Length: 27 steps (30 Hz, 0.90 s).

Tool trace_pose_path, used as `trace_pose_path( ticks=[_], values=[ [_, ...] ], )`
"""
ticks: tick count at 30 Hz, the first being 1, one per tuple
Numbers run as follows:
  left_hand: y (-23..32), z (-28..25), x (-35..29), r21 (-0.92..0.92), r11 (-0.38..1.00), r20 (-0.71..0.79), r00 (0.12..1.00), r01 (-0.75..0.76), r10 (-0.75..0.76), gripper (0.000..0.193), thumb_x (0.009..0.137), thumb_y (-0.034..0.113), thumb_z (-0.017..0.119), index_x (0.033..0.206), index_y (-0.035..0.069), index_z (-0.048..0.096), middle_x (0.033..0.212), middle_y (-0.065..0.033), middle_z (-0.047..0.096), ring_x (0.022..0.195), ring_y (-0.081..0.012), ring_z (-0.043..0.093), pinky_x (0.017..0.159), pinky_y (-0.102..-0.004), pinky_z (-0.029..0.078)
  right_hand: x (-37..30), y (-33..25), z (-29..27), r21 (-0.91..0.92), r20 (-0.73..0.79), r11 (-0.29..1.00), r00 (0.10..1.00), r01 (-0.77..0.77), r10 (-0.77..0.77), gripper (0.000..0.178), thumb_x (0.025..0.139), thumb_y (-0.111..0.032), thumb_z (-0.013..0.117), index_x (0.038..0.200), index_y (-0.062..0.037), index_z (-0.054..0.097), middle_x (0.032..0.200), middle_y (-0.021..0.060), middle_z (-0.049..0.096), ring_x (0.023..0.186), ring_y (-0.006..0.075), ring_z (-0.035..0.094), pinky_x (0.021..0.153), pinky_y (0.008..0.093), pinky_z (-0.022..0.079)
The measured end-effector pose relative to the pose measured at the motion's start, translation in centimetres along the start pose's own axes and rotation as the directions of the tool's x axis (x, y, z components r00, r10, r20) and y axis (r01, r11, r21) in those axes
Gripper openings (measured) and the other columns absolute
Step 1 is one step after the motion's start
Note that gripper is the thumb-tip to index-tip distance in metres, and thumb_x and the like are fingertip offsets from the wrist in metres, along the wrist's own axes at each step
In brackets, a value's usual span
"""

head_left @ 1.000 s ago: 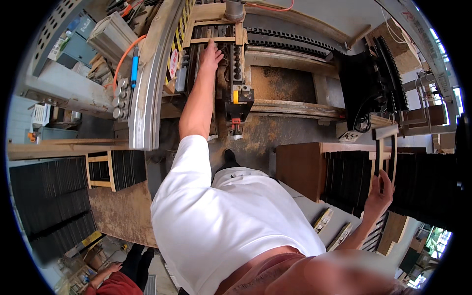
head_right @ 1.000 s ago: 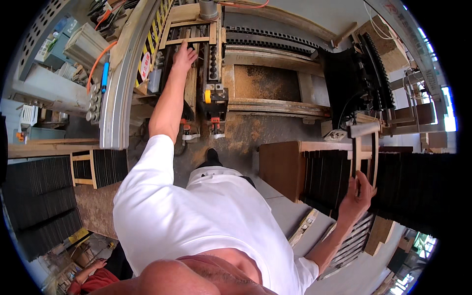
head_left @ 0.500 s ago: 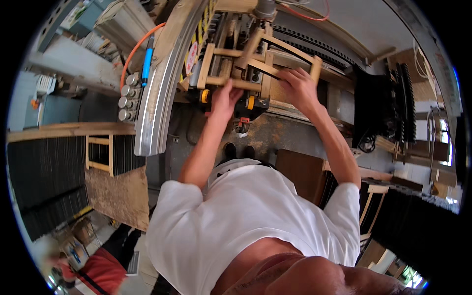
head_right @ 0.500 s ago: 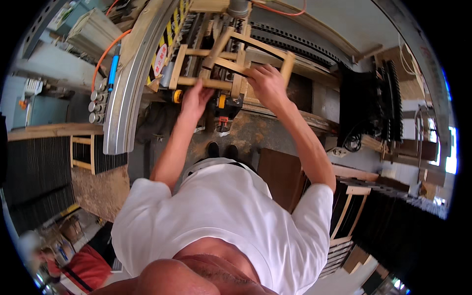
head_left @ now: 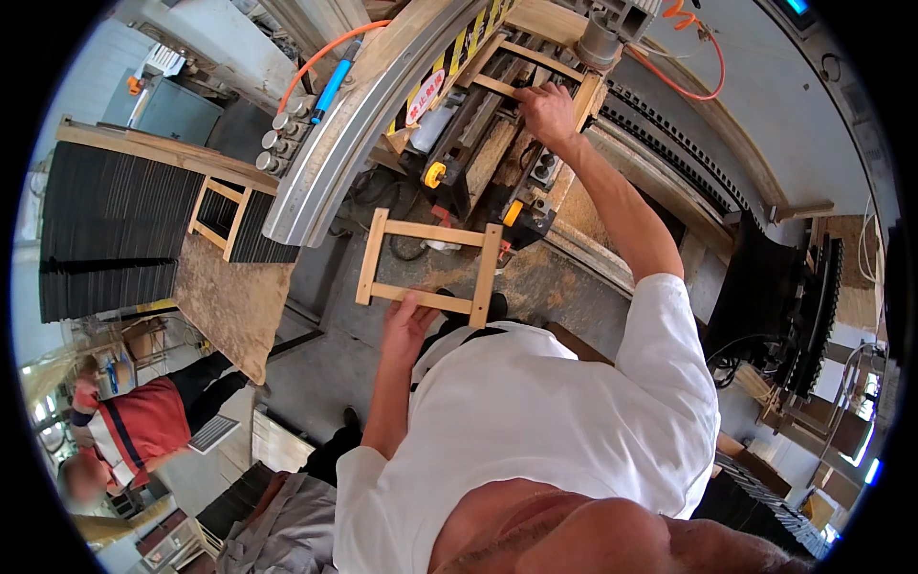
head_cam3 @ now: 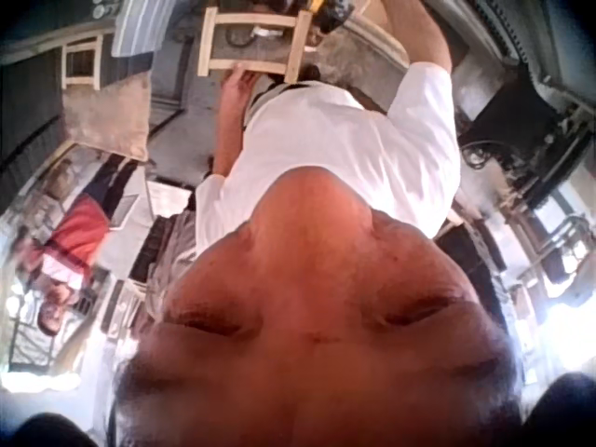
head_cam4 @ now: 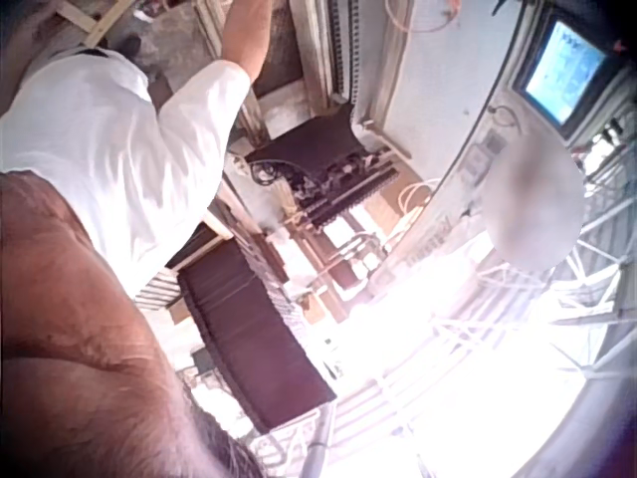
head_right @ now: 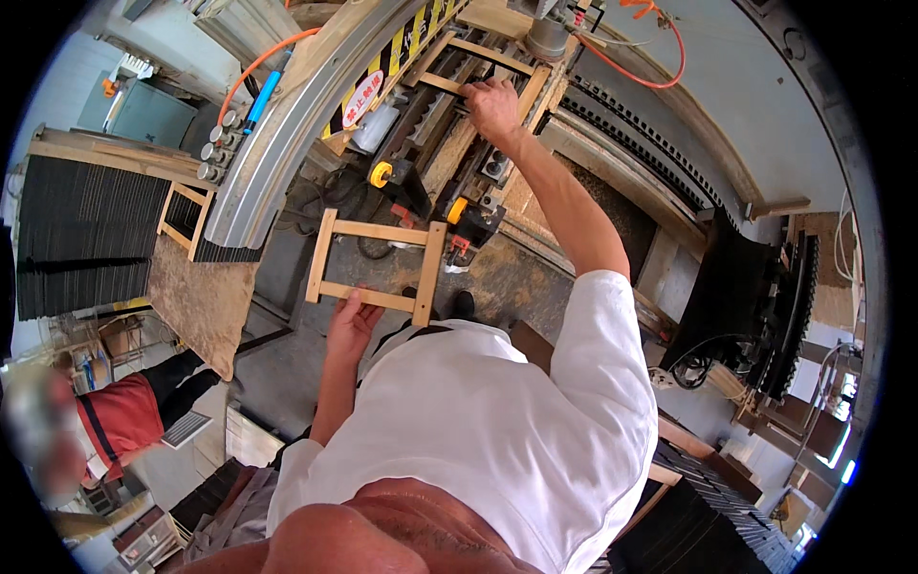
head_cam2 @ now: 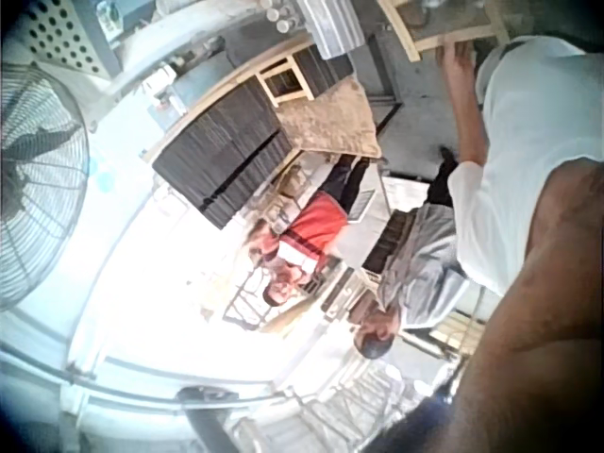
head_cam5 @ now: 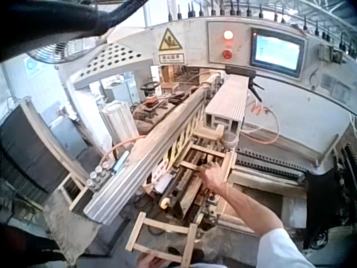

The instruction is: The person repeatedly picks up small wooden chair frames, places them on a machine, and then moves them to a stack. The task involves handling the frames one at a time in a repetitive cycle.

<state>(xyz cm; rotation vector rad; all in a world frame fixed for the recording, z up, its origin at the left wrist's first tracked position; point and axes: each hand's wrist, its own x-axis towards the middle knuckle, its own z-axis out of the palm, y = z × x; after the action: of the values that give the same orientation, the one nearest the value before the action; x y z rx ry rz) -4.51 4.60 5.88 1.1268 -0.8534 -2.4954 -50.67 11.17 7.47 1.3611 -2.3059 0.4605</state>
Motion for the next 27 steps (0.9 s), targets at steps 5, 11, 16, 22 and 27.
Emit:
trace_pose_path(
  ticks=[5,11,16,22,27],
  values=[
    [-1.6,-2.7,0.9,-0.051,0.996,-0.117,0.991,-0.074,0.067,0.027,0.095,0.024,0.063,0.113,0.004,0.060,0.110,-0.0099,0.067,0.104,-0.0239,0.065,0.094,-0.0401,0.053,1.9,3.0,0.4,-0.074,0.057,0.997,0.998,-0.029,0.033,0.029,0.076,-0.010,0.063,0.104,-0.0164,0.067,0.091,0.0067,0.071,0.092,0.0273,0.062,0.082,0.0412,0.041],
    [-2.8,-4.4,2.2,-0.080,0.991,-0.162,0.982,-0.106,0.092,0.026,0.096,0.027,0.062,0.110,0.005,0.060,0.108,-0.0091,0.066,0.101,-0.0211,0.064,0.090,-0.0357,0.054,3.0,3.0,-0.1,-0.113,0.180,0.993,0.983,-0.019,0.039,0.030,0.077,-0.010,0.063,0.106,-0.0163,0.065,0.084,0.0100,0.071,0.095,0.0292,0.062,0.080,0.0421,0.039],
    [-3.6,-4.6,2.6,-0.037,0.995,-0.231,0.969,-0.095,0.084,0.025,0.095,0.025,0.064,0.109,0.004,0.060,0.102,-0.0070,0.066,0.097,-0.0205,0.064,0.089,-0.0351,0.055,3.4,3.4,0.2,-0.124,0.206,0.992,0.977,-0.036,0.062,0.027,0.078,-0.012,0.062,0.104,-0.0181,0.065,0.081,0.0104,0.070,0.095,0.0288,0.062,0.081,0.0416,0.039],
    [-4.8,-5.5,2.6,-0.016,0.995,-0.301,0.950,-0.098,0.089,0.025,0.094,0.024,0.066,0.108,0.004,0.059,0.099,-0.0061,0.064,0.089,-0.0192,0.065,0.082,-0.0348,0.057,3.3,3.3,-0.1,-0.134,0.188,0.991,0.980,-0.031,0.056,0.024,0.078,-0.014,0.064,0.101,-0.0203,0.066,0.080,0.0091,0.069,0.092,0.0268,0.061,0.081,0.0404,0.040],
    [-5.4,-6.2,3.0,0.016,0.995,-0.342,0.934,-0.101,0.101,0.027,0.092,0.023,0.067,0.108,0.004,0.057,0.099,-0.0063,0.063,0.089,-0.0191,0.065,0.079,-0.0353,0.058,3.6,3.4,-0.2,-0.128,0.158,0.992,0.987,0.016,0.004,0.024,0.078,-0.014,0.064,0.102,-0.0187,0.066,0.081,0.0109,0.069,0.093,0.0293,0.061,0.080,0.0432,0.039]
  ],
)
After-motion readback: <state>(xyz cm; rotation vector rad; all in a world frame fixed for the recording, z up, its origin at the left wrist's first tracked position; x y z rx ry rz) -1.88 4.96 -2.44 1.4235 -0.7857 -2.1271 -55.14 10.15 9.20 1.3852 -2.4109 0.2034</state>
